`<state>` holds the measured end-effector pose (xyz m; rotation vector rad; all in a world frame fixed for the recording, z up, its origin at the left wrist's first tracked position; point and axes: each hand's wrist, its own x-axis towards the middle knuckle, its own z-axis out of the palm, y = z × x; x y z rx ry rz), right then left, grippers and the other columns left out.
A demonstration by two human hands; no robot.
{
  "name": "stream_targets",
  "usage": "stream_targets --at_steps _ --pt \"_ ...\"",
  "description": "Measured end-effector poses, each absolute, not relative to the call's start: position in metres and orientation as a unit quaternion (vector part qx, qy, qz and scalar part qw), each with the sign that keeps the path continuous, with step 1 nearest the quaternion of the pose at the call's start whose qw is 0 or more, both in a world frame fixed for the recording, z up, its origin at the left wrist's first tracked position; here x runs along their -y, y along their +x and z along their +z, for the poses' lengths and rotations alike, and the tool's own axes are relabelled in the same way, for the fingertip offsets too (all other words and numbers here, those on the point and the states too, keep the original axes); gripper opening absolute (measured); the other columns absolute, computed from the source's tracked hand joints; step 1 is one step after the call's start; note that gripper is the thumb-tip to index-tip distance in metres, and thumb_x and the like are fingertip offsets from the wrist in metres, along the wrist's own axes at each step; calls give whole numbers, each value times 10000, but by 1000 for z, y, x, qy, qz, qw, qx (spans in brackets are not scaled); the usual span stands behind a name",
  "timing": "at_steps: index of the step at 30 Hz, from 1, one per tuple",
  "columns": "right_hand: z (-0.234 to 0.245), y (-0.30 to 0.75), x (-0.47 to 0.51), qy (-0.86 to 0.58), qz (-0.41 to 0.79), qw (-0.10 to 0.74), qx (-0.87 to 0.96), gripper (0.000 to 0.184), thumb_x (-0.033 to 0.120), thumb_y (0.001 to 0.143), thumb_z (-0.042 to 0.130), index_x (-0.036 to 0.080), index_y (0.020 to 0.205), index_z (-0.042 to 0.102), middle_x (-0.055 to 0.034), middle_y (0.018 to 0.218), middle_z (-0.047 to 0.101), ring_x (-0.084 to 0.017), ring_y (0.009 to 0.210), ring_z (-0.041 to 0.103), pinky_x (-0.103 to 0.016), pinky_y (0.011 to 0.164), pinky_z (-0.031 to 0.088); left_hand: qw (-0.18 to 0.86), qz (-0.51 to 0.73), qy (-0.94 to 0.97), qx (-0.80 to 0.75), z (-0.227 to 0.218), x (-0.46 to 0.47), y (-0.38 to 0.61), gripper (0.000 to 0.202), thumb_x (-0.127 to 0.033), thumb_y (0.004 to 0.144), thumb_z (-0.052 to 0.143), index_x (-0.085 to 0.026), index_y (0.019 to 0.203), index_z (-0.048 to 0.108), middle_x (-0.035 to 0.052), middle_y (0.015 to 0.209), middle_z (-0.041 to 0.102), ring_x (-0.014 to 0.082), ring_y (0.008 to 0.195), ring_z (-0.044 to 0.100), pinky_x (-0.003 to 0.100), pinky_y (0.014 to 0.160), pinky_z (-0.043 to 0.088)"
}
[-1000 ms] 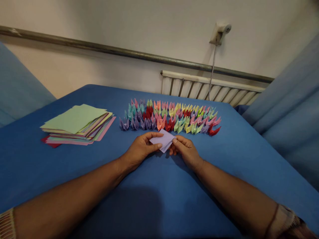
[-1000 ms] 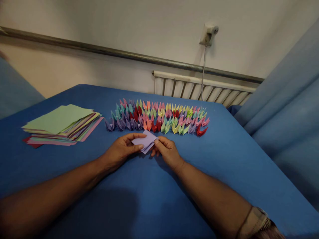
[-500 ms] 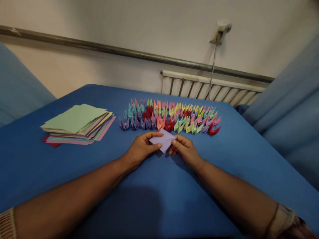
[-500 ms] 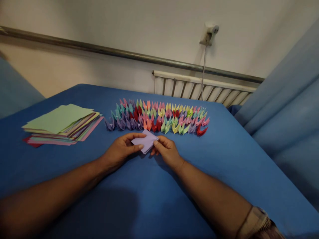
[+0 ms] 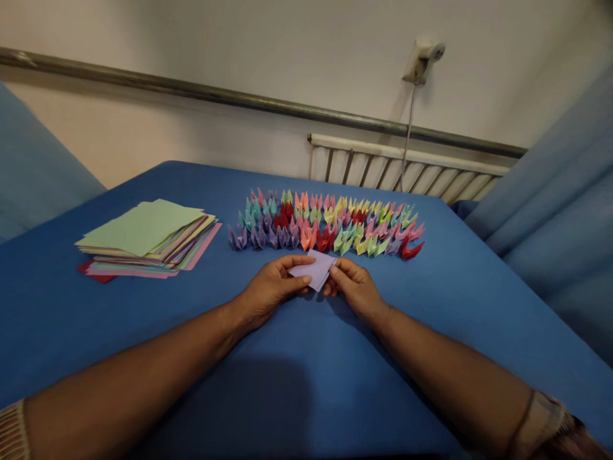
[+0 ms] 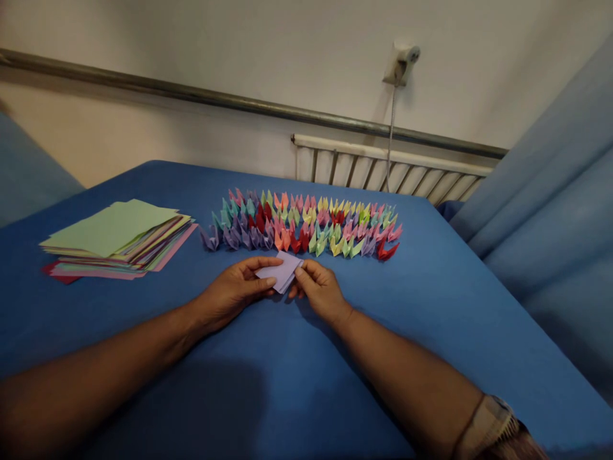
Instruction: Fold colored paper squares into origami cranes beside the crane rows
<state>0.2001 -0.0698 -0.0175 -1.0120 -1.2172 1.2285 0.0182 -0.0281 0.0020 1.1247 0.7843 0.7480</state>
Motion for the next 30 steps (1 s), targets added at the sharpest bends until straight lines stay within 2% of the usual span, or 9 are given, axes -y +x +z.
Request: stream_targets --at_steps 5,11,14,21,23,26,30 --pt "-19 198 70 -441 501 550 503 347 524 783 680 190 821 591 30 582 632 -108 491 568 -240 490 429 655 337 581 -346 -2 32 21 455 -269 671 795 -161 1080 629 31 902 698 158 794 651 303 754 510" --pt "-18 198 69 -438 500 550 505 370 551 789 661 186 797 602 22 566 636 -108 490 572 -233 486 432 618 347 598 -375 -3 29 20 376 -307 665 792 -148 957 617 21 833 680 148 719 634 294 699 502" --pt "-17 197 70 -442 490 546 516 384 569 810 628 186 785 613 17 562 635 -112 500 576 -238 501 439 620 366 581 -381 0 29 20 345 -297 654 794 -155 912 615 18 861 678 155 753 638 303 734 506" --pt "-17 198 71 -443 477 538 536 389 562 863 563 193 750 609 14 568 624 -113 514 572 -244 521 441 642 371 574 -348 1 30 20 472 -271 676 776 -181 1109 612 39 1025 685 180 915 635 321 847 487" --pt "-18 197 70 -443 479 539 533 370 555 849 585 194 768 605 18 573 625 -112 511 572 -241 512 438 624 361 592 -361 1 30 20 479 -273 689 765 -184 1135 615 41 1027 681 172 884 631 309 821 487" --pt "-20 195 71 -439 484 548 523 340 531 803 649 195 796 597 30 578 621 -105 501 564 -234 501 434 583 336 634 -381 4 33 20 468 -305 697 764 -180 1120 609 18 913 670 149 758 608 278 712 484" --pt "-21 191 74 -434 482 556 520 296 475 768 705 201 787 597 46 580 603 -97 509 551 -233 522 443 521 311 691 -394 8 38 21 372 -363 690 769 -184 960 587 -22 755 613 130 629 543 247 598 434"
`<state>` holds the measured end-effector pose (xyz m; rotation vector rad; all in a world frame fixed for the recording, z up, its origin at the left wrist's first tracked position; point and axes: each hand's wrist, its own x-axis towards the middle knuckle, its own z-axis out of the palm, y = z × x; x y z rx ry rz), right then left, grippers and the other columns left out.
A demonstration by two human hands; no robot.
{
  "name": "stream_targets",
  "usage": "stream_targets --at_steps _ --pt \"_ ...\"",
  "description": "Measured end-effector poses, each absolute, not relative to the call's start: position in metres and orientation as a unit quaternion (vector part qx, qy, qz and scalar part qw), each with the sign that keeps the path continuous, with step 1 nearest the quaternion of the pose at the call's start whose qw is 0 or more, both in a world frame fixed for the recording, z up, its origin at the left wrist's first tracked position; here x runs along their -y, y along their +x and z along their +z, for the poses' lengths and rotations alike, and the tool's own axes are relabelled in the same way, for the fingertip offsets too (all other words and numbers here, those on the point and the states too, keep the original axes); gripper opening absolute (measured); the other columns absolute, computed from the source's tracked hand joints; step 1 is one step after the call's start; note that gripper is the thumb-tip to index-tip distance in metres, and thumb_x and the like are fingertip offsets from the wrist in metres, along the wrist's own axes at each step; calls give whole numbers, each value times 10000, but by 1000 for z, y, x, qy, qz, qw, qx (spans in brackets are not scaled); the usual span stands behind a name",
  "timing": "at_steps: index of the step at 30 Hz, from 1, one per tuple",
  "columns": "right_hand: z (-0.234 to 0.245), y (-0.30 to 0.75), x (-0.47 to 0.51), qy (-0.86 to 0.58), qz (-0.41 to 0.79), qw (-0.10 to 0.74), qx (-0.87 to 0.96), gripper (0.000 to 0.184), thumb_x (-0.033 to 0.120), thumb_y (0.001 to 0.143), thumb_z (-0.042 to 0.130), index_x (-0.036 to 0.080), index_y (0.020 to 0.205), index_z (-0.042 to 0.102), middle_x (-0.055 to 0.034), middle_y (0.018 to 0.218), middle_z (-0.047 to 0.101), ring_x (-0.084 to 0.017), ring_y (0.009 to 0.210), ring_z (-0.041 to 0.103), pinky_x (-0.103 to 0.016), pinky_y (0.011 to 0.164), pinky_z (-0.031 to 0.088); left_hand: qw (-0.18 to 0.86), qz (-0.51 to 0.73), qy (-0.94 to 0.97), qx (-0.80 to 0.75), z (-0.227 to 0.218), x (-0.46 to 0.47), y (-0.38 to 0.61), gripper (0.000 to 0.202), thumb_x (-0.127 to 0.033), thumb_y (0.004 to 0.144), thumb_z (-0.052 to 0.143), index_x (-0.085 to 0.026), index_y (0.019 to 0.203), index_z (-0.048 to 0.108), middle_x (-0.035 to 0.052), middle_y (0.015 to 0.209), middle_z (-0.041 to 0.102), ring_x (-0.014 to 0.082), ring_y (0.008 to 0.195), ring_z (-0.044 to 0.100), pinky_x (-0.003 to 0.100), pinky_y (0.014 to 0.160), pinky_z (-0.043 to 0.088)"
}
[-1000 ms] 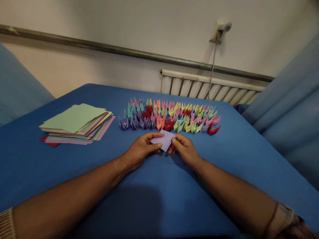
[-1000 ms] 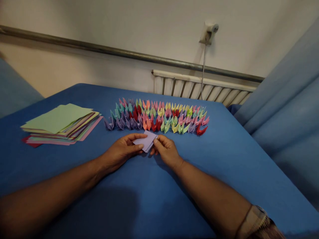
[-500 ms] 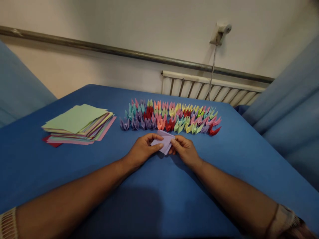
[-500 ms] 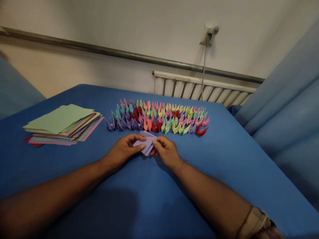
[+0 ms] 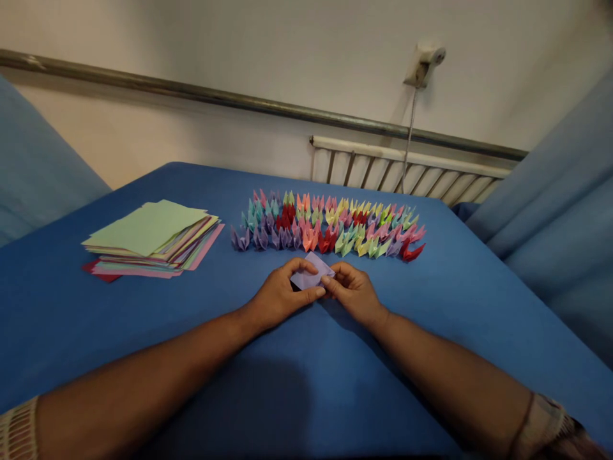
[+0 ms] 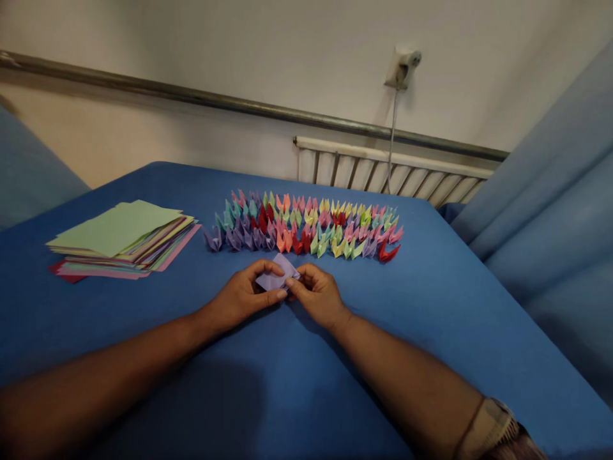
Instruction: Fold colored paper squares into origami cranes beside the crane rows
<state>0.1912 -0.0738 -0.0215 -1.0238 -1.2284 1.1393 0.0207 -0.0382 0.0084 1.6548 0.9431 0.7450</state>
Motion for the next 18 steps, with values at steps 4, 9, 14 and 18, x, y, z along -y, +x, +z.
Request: stream_targets --at_steps 4,9,14,18 --pt "-21 190 78 -439 467 544 541 256 433 792 697 197 765 601 44 578 595 -97 526 549 -229 536 438 440 321 743 -390 11 39 21 231 -351 718 733 -183 792 593 -5 798 583 147 708 542 261 656 427" --pt "-21 190 79 -438 466 536 552 278 455 815 664 193 753 597 34 591 609 -103 535 563 -231 539 442 433 322 757 -369 7 35 20 198 -336 768 679 -172 697 595 9 826 551 146 748 548 271 703 437" --pt "-24 192 73 -447 466 547 533 301 471 816 652 193 729 573 34 578 606 -99 514 555 -228 530 432 509 335 694 -382 3 32 19 253 -389 774 670 -184 740 525 -27 683 553 121 585 530 228 540 405" --pt "-22 194 71 -461 471 547 516 332 510 782 664 195 741 569 32 569 602 -108 490 547 -232 496 421 547 349 654 -389 5 33 19 272 -382 776 661 -191 727 474 -47 614 532 112 539 516 213 510 388"
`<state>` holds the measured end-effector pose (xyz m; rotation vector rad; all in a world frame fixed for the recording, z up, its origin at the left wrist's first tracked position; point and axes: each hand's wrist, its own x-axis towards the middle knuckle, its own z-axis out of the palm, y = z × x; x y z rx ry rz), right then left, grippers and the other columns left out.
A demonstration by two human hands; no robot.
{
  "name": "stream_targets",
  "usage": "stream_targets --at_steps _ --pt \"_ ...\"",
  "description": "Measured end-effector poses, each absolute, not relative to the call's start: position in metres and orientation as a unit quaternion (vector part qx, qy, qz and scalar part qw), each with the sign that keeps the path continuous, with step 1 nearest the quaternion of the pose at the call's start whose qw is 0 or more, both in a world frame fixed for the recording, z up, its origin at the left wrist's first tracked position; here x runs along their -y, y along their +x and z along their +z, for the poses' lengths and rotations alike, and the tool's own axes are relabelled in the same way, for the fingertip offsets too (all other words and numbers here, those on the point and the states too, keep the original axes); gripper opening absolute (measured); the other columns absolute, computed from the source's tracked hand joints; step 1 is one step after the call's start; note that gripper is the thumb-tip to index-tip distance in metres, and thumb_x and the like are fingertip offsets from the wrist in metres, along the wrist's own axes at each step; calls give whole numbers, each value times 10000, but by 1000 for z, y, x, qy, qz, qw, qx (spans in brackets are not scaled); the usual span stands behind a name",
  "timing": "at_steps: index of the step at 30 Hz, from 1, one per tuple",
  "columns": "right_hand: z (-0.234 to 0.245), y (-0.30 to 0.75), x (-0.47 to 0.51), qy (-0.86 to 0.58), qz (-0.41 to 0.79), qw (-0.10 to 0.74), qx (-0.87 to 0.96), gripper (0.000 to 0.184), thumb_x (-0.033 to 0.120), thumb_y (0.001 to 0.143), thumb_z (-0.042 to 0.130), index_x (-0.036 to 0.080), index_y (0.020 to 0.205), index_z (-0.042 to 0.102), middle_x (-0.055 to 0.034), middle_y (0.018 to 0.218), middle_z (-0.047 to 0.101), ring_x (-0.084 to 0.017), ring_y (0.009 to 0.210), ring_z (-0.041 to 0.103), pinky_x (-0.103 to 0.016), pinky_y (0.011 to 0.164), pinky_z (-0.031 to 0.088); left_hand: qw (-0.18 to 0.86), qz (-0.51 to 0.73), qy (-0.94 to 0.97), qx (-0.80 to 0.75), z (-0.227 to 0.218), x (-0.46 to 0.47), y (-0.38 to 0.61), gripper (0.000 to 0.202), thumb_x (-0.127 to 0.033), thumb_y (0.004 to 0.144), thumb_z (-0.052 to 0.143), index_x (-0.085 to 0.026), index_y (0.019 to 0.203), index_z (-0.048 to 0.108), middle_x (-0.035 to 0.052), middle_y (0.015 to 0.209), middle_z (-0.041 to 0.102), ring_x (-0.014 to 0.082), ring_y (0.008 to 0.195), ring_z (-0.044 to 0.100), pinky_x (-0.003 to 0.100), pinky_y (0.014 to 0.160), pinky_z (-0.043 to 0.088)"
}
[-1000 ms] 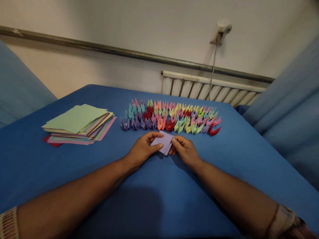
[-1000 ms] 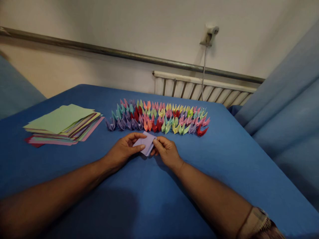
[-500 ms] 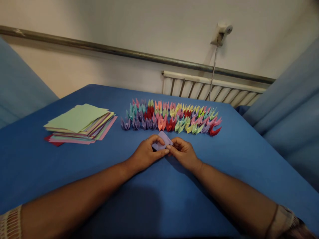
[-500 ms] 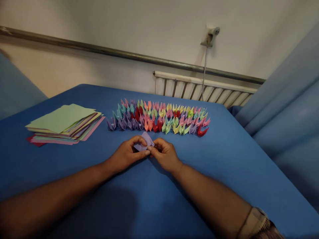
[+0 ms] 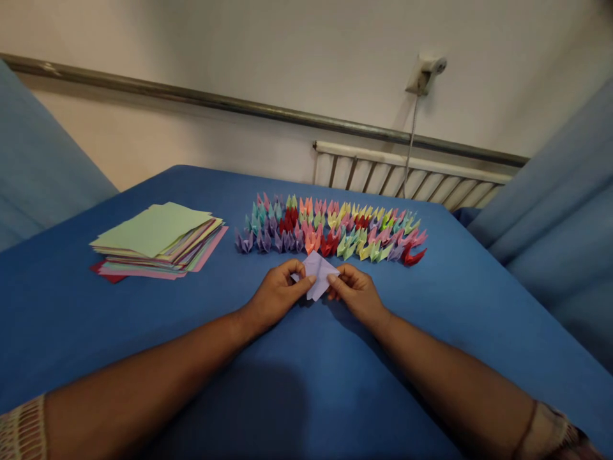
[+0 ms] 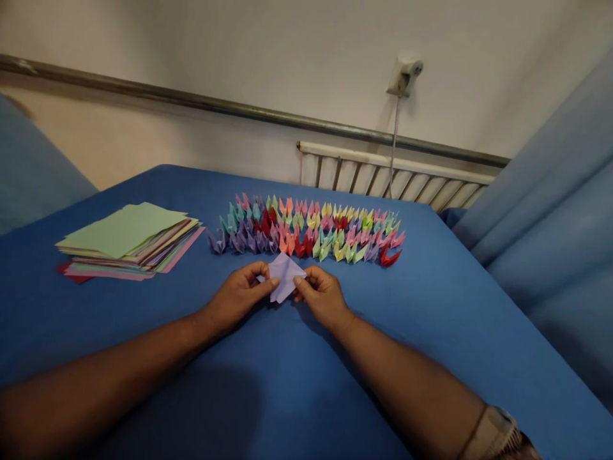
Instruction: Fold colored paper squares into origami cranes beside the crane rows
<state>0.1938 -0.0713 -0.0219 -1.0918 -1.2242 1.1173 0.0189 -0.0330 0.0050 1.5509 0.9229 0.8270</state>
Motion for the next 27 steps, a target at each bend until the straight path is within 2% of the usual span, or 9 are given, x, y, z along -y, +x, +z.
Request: stream_targets --at_steps 4,7,11,13,15,18,22,27 --pt "-21 192 72 -461 470 545 518 312 491 777 664 198 845 585 28 629 622 -117 525 570 -232 498 438 572 332 649 -376 6 35 20 274 -366 752 671 -189 708 467 -52 611 528 104 534 504 210 515 390" --pt "-25 192 71 -475 461 551 509 277 468 787 639 200 807 571 41 605 583 -105 487 524 -228 476 431 579 300 664 -365 6 36 21 225 -361 743 658 -181 736 524 -28 671 576 125 591 551 234 567 436" --pt "-28 193 74 -520 347 544 560 167 364 832 582 198 813 576 19 670 607 -117 540 527 -235 507 427 520 302 706 -374 8 37 22 184 -348 728 645 -173 757 594 67 974 668 214 881 641 320 777 504" --pt "-25 192 79 -532 267 519 614 99 294 845 560 198 830 581 12 699 614 -125 590 546 -241 560 428 450 317 736 -393 10 38 22 168 -326 705 668 -177 706 592 97 1120 646 253 1033 617 353 882 480" --pt "-19 189 85 -533 213 484 660 59 245 853 540 201 843 577 19 694 601 -123 596 543 -241 579 411 392 320 762 -404 12 40 22 155 -305 703 678 -182 677 586 105 1166 634 268 1109 588 364 932 452" --pt "-14 187 91 -534 178 463 685 42 226 861 526 205 840 556 30 672 574 -117 572 521 -241 569 384 361 331 774 -401 11 40 20 136 -278 748 635 -186 665 579 84 1125 651 243 1074 606 347 918 452" --pt "-18 188 86 -540 194 489 657 53 235 857 529 216 816 501 49 642 527 -113 552 499 -238 553 377 377 349 755 -408 5 36 19 147 -280 796 575 -184 685 576 54 1028 677 194 895 643 317 812 488" --pt "-29 191 79 -550 207 510 628 75 233 845 529 225 805 466 56 637 505 -114 552 490 -231 536 382 400 340 731 -436 -1 29 19 166 -312 778 584 -184 678 550 4 717 624 160 667 590 286 646 486"
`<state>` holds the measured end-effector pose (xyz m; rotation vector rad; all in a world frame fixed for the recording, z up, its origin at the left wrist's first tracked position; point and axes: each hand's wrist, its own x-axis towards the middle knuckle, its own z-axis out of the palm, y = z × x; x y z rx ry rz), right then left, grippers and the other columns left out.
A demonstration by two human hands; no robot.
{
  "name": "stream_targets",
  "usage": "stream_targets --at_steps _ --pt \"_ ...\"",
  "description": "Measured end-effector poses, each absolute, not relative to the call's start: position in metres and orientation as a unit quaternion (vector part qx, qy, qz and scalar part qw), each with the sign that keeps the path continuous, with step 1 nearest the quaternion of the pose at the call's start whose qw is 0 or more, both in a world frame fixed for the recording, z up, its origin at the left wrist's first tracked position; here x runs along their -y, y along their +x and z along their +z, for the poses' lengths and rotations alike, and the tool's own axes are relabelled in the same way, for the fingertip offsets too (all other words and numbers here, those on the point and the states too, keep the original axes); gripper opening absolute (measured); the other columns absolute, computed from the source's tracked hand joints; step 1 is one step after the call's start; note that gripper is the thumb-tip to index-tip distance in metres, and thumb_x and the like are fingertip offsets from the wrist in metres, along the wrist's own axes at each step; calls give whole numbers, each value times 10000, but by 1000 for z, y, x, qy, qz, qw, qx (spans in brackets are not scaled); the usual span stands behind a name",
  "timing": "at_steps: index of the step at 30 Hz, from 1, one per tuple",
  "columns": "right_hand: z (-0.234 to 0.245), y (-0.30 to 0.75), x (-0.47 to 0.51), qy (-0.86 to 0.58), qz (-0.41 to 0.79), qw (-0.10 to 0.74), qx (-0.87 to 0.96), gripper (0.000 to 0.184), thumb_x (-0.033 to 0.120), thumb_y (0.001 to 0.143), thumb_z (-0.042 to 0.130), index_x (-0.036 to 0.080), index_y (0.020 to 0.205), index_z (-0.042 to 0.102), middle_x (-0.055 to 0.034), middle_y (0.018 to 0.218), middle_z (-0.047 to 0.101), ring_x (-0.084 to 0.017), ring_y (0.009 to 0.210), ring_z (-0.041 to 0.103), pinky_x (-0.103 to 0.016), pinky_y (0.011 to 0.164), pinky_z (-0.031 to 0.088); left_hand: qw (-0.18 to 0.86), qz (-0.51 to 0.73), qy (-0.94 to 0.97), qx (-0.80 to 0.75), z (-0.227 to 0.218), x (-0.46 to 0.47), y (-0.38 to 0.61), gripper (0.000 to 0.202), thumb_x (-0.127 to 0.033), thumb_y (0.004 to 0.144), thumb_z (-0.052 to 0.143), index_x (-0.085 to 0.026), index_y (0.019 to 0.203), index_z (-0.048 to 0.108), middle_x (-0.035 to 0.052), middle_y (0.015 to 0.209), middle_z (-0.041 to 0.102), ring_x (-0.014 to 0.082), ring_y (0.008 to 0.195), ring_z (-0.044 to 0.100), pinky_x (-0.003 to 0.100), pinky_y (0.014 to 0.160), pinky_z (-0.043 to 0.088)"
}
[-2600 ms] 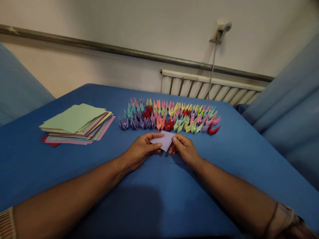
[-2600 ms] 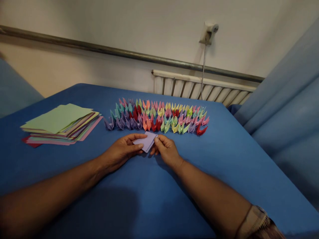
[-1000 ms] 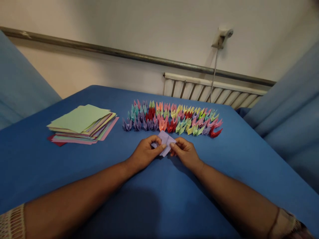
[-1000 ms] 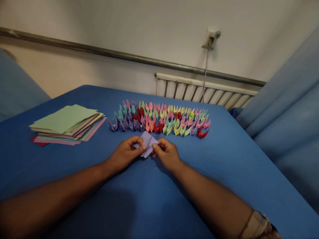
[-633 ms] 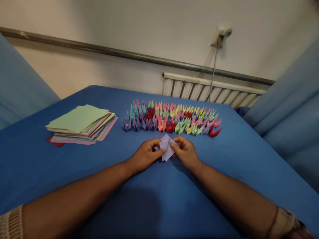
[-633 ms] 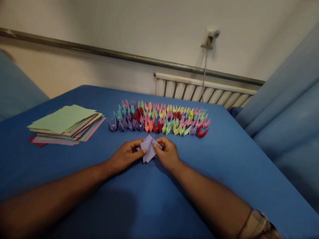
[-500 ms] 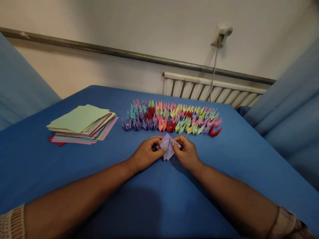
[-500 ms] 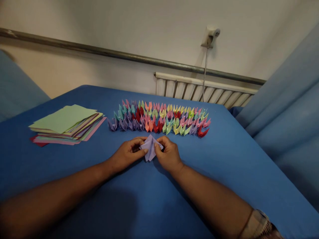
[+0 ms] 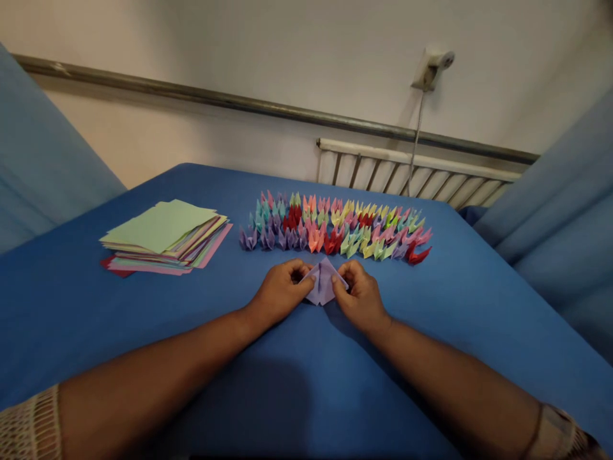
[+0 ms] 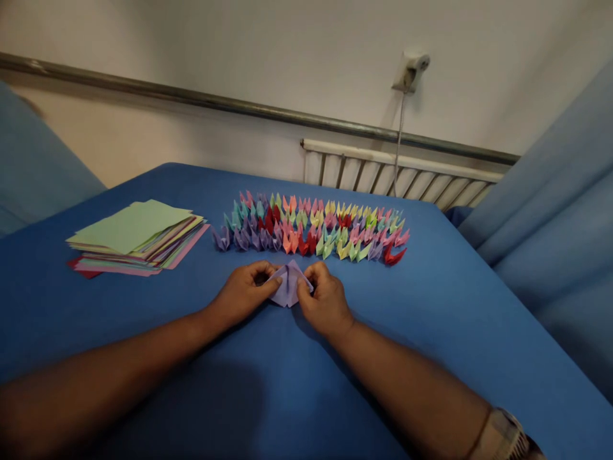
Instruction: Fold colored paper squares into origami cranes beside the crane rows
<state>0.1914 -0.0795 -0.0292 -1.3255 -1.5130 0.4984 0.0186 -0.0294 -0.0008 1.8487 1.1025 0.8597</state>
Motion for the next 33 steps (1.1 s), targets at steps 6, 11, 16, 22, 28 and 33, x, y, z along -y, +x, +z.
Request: stream_targets --at_steps 6,11,16,22,28,33 --pt "-22 188 88 -527 210 473 674 253 195 861 518 203 1113 505 19 745 614 -142 644 586 -253 598 440 376 328 746 -442 -2 31 19 170 -327 740 654 -189 784 566 -6 773 645 163 692 609 280 642 491" --pt "-17 188 90 -506 185 461 705 414 165 878 469 218 1287 503 -35 958 676 -166 786 638 -281 687 488 393 338 735 -437 0 32 18 131 -287 774 602 -198 729 517 15 859 683 174 759 649 297 682 511" --pt "-20 192 83 -492 213 483 692 337 163 875 467 230 1172 611 -43 1052 686 -182 878 645 -314 782 500 433 371 699 -432 0 27 14 89 -192 724 588 -198 769 511 51 1024 699 219 963 668 366 812 532" --pt "-23 194 76 -487 363 515 606 247 283 894 481 214 1032 674 11 693 606 -124 560 553 -244 546 449 505 391 666 -385 2 26 15 60 -207 734 592 -179 772 555 75 1110 677 207 984 648 378 853 514" --pt "-17 199 79 -441 417 538 585 193 333 879 536 211 969 657 18 689 576 -119 581 496 -246 562 406 577 362 636 -363 13 30 13 86 -250 759 625 -173 795 640 77 1194 655 207 1000 634 359 865 486" --pt "-13 201 82 -438 395 538 602 200 372 883 556 197 915 649 17 691 553 -124 605 478 -255 581 383 624 351 610 -339 16 31 10 130 -281 766 680 -165 811 644 91 1228 644 207 988 638 345 854 485"
